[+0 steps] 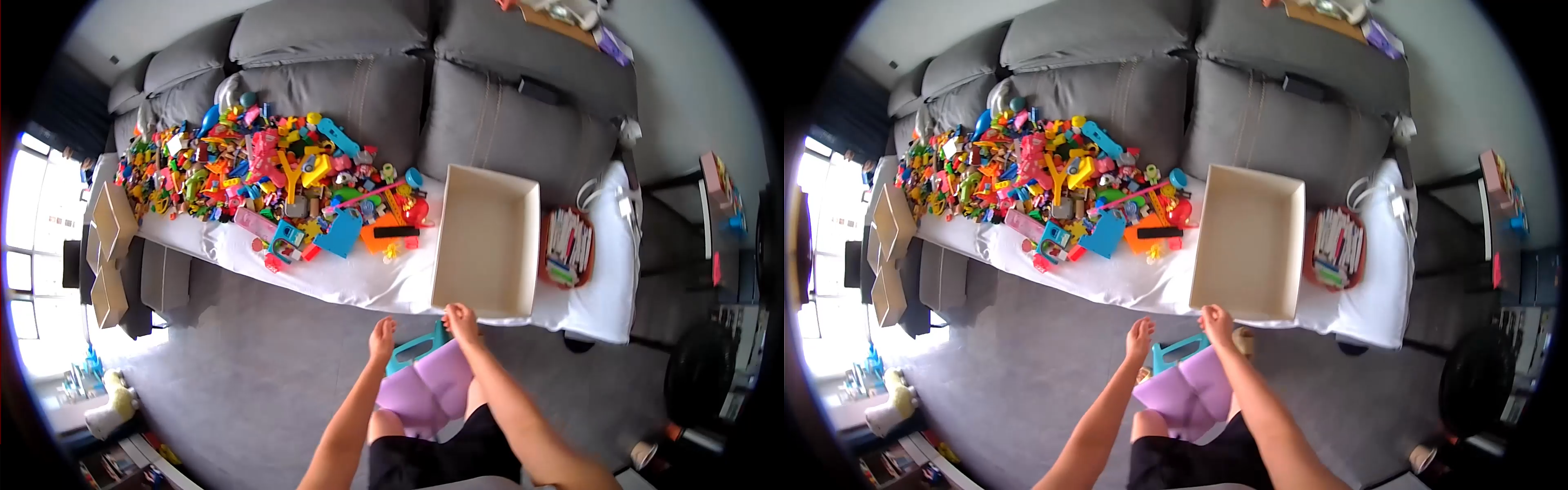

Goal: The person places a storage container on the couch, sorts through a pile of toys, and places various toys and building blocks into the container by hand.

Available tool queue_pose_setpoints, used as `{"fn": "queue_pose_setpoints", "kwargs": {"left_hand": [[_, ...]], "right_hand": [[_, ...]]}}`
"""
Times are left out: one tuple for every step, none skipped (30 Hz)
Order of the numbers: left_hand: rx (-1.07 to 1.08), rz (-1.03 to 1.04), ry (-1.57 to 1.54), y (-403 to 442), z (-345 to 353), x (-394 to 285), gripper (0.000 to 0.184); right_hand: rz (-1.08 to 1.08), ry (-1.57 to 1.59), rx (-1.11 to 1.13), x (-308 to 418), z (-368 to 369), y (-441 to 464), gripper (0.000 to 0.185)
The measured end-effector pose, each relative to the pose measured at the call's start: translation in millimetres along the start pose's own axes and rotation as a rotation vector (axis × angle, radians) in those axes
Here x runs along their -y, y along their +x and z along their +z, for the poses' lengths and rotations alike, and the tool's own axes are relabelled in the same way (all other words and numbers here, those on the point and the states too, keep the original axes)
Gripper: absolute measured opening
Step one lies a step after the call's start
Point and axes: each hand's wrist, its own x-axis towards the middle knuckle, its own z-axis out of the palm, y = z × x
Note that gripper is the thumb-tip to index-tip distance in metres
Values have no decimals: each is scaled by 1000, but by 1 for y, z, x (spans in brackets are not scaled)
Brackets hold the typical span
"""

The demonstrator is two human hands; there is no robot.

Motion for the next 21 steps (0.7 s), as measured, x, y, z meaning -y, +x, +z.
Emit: {"fn": "queue_pose_setpoints", "kwargs": {"left_hand": [[-34, -19, 24, 0, -9, 3, 29], [-54, 20, 41, 2, -18, 10, 29], [-77, 40, 61, 5, -28, 13, 27], [-128, 55, 204, 6, -34, 4, 26], [-168, 74, 282, 12, -39, 2, 25], [-203, 96, 275, 13, -37, -13, 25], [-199, 97, 189, 22, -35, -19, 25], [-190, 97, 106, 33, -30, -24, 25], [-177, 83, 128, 41, -26, -33, 25], [-158, 75, 71, 52, -20, -40, 25], [-138, 61, 25, 63, -15, -46, 25], [-113, 47, -11, 75, -15, -50, 25], [-66, 70, 6, 89, -18, -59, 24], [-37, 52, 29, 103, -21, -67, 25], [-9, 36, 11, 116, -28, -71, 25], [22, 28, -2, 133, -35, -78, 25], [74, 46, 57, 149, -44, -86, 26], [113, 60, 126, 162, -61, -93, 27], [151, 63, 187, 171, -73, -108, 29], [177, 142, 225, 187, -85, -109, 29], [174, 220, 351, 209, -101, -107, 28]], "right_hand": [[-91, -101, -6, -7, 9, 12, 22], [-184, -204, -10, -11, 14, 22, 21], [-242, -284, -13, -8, 17, 28, 22], [-297, -360, -20, -4, 18, 32, 23], [-259, -328, 15, 2, 16, 35, 29], [-211, -419, 30, 11, 12, 38, 36], [-186, -445, 49, 13, 9, 49, 41], [-156, -470, 63, 15, 6, 59, 47], [-115, -509, 98, 19, 5, 71, 63], [-124, -563, 74, 22, 8, 81, 69], [-124, -611, 52, 22, 14, 89, 74], [-118, -649, 27, 22, 24, 95, 80], [-105, -630, 58, 25, 35, 101, 92], [-126, -614, 73, 28, 43, 106, 82], [-114, -693, 31, 23, 51, 109, 75], [-104, -765, -16, 18, 59, 114, 70], [-73, -761, -64, 16, 62, 117, 68], [-38, -748, -97, 15, 73, 113, 67], [40, -744, -108, 23, 84, 105, 68], [114, -754, -117, 35, 89, 100, 68], [49, -768, -164, 33, 97, 101, 68]]}}
